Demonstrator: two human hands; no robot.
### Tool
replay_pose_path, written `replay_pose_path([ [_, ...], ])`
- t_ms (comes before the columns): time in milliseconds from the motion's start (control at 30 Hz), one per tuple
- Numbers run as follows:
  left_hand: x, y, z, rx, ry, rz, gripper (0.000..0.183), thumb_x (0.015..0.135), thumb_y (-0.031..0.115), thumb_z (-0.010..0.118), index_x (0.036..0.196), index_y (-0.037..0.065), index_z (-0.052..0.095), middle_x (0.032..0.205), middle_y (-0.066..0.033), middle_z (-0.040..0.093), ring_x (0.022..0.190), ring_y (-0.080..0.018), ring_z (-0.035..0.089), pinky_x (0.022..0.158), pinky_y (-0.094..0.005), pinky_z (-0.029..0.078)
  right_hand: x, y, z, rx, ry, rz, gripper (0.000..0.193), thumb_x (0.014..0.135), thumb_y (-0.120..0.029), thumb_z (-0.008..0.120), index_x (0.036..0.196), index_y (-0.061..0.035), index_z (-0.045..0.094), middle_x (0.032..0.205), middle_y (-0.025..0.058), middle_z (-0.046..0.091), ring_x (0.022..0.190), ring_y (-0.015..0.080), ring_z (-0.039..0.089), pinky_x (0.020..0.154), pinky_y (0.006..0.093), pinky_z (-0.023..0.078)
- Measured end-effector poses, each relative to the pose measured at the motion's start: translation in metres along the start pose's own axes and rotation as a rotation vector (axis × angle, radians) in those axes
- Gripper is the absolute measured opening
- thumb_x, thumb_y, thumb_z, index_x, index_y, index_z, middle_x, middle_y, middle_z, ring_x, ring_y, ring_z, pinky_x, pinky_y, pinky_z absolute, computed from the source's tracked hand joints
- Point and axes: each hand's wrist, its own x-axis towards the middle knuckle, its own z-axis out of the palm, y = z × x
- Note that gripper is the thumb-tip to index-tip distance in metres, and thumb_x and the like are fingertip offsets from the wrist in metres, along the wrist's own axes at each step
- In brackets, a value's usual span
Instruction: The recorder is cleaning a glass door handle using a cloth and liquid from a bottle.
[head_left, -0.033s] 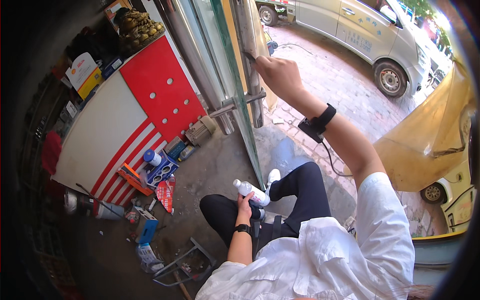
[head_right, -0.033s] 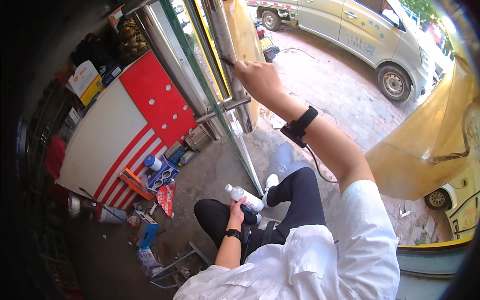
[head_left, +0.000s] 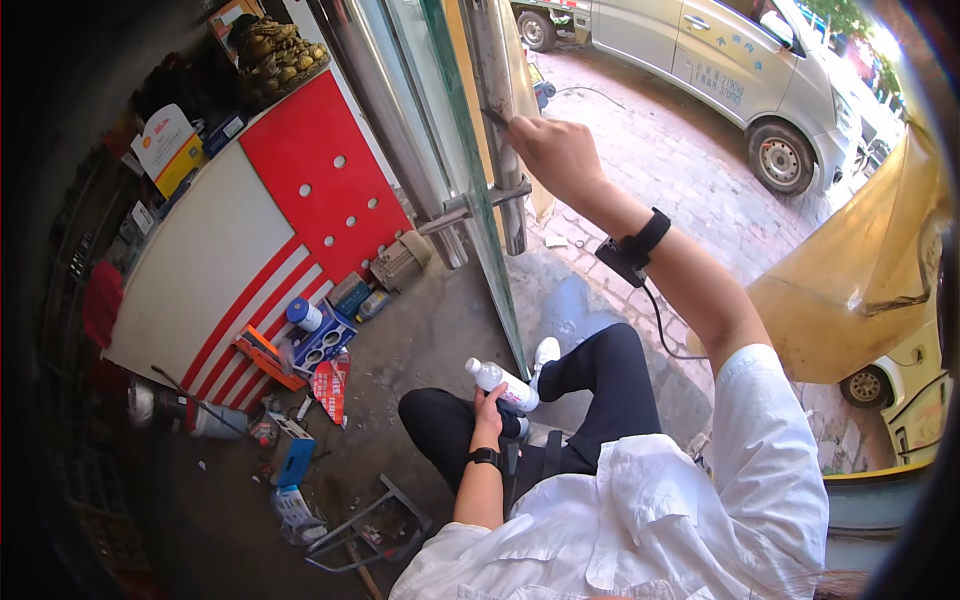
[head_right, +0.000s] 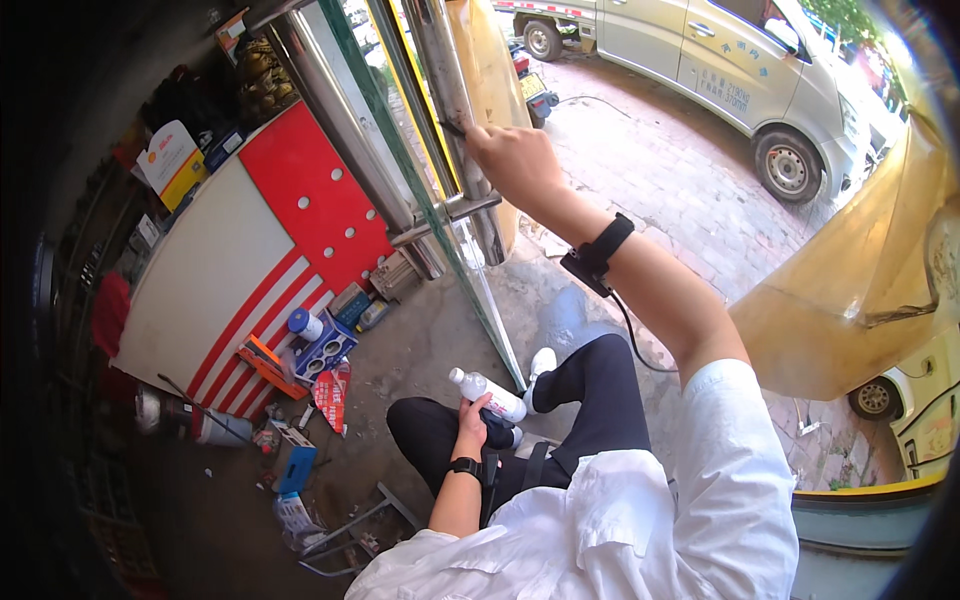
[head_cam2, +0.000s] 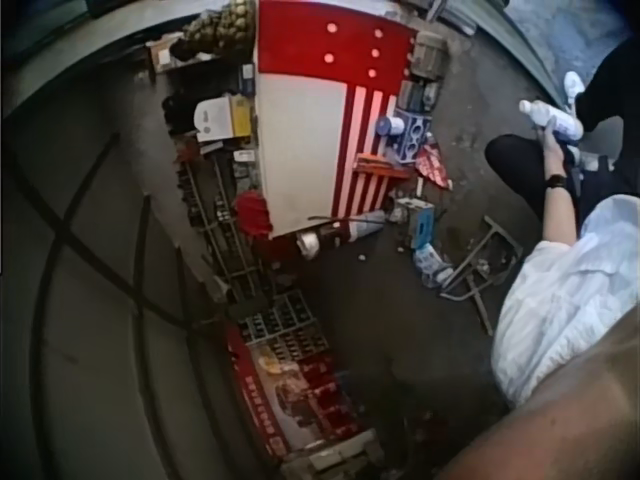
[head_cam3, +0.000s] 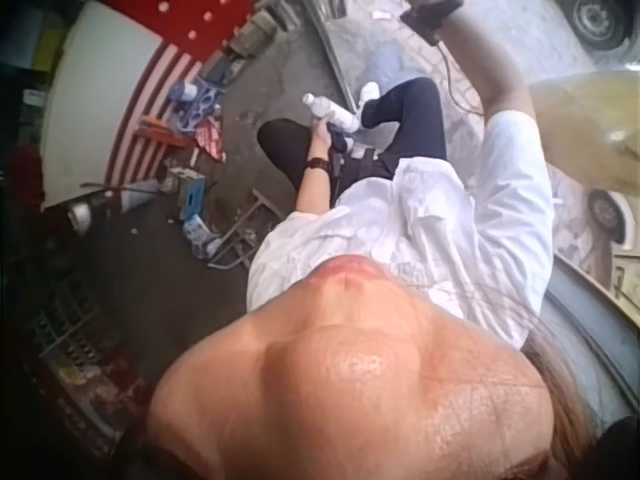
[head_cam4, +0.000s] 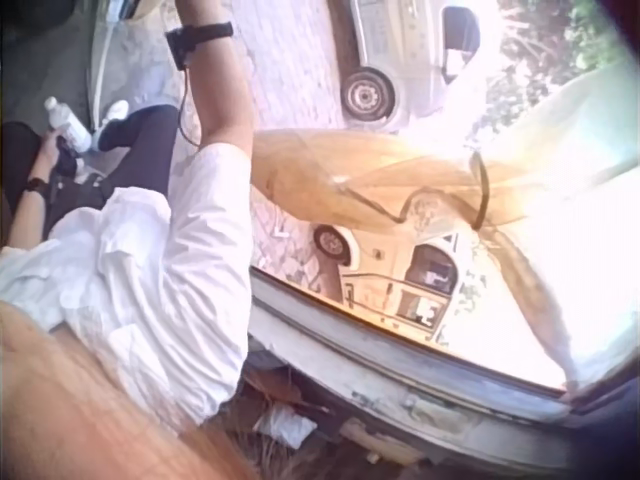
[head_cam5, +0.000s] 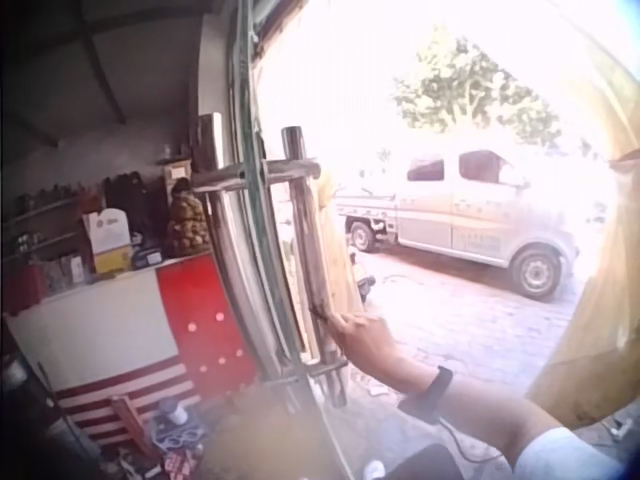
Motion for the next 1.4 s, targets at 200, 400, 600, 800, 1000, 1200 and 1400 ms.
replay_pose_path([
  [200, 0.004, -0.001, -0.001, -0.013, 0.017, -0.023, 0.056, 0.074, -0.001, 0.073, 0.125, 0.01, 0.054, 0.114, -0.0042, 0.061, 0.106, -0.021, 0.058, 0.094, -0.0371, 0.046, 0.007, 0.007, -0.004, -0.021, 0.011, 0.019, 0.022, 0.093, -0.026, 0.058, 0.082, -0.0092, 0.051, 0.068, 0.0076, 0.061, 0.064, 0.0287, 0.064, 0.054, 0.0405, 0.048],
  [400, 0.008, -0.001, -0.003, -0.01, 0.013, -0.045, 0.054, 0.076, -0.003, 0.07, 0.127, 0.009, 0.053, 0.115, -0.0053, 0.06, 0.108, -0.0224, 0.058, 0.095, -0.037, 0.046, -0.005, 0.011, 0.003, -0.023, -0.027, -0.081, 0.024, 0.095, -0.03, 0.056, 0.081, -0.0106, 0.054, 0.067, 0.0066, 0.062, 0.062, 0.0266, 0.065, 0.052, 0.0382, 0.049],
  [600, 0.007, 0.001, 0.002, 0.012, 0.012, -0.06, 0.054, 0.077, -0.002, 0.07, 0.126, 0.009, 0.053, 0.114, -0.0057, 0.06, 0.108, -0.0233, 0.058, 0.094, -0.0383, 0.047, -0.012, 0.023, 0.012, -0.016, -0.053, -0.028, 0.024, 0.094, -0.03, 0.057, 0.081, -0.0105, 0.052, 0.066, 0.0073, 0.06, 0.062, 0.0277, 0.063, 0.053, 0.0395, 0.048],
  [800, 0.004, -0.001, 0.0, 0.009, 0.027, -0.044, 0.053, 0.074, -0.002, 0.073, 0.123, 0.009, 0.056, 0.113, -0.005, 0.062, 0.107, -0.0218, 0.059, 0.093, -0.0367, 0.046, -0.013, 0.015, 0.009, -0.006, -0.052, -0.013, 0.022, 0.093, -0.029, 0.056, 0.081, -0.0107, 0.055, 0.067, 0.0065, 0.062, 0.067, 0.0263, 0.066, 0.055, 0.0389, 0.05],
  [1000, 0.006, 0.001, -0.001, 0.004, 0.02, -0.07, 0.052, 0.075, -0.002, 0.073, 0.123, 0.008, 0.056, 0.112, -0.0052, 0.062, 0.105, -0.0215, 0.059, 0.093, -0.0365, 0.046, -0.013, 0.017, 0.006, -0.001, -0.063, -0.056, 0.023, 0.092, -0.031, 0.057, 0.082, -0.0106, 0.055, 0.069, 0.0061, 0.063, 0.067, 0.0262, 0.066, 0.055, 0.0394, 0.05],
  [1200, 0.005, 0.001, 0.001, 0.026, 0.008, -0.065, 0.048, 0.077, -0.002, 0.07, 0.122, 0.008, 0.055, 0.112, -0.0061, 0.061, 0.105, -0.0233, 0.059, 0.092, -0.0377, 0.048, -0.019, 0.017, 0.018, 0.052, -0.024, -0.06, 0.022, 0.093, -0.029, 0.058, 0.082, -0.0103, 0.053, 0.067, 0.0075, 0.06, 0.066, 0.0285, 0.064, 0.055, 0.04, 0.049],
  [1400, 0.001, 0.002, 0.005, 0.026, 0.041, -0.029, 0.053, 0.075, -0.002, 0.072, 0.124, 0.008, 0.055, 0.112, -0.0051, 0.062, 0.105, -0.022, 0.059, 0.093, -0.0364, 0.046, -0.01, 0.012, 0.008, 0.004, -0.007, 0.058, 0.02, 0.094, -0.026, 0.057, 0.082, -0.0104, 0.052, 0.069, 0.0054, 0.062, 0.064, 0.0267, 0.065, 0.053, 0.0406, 0.049],
])
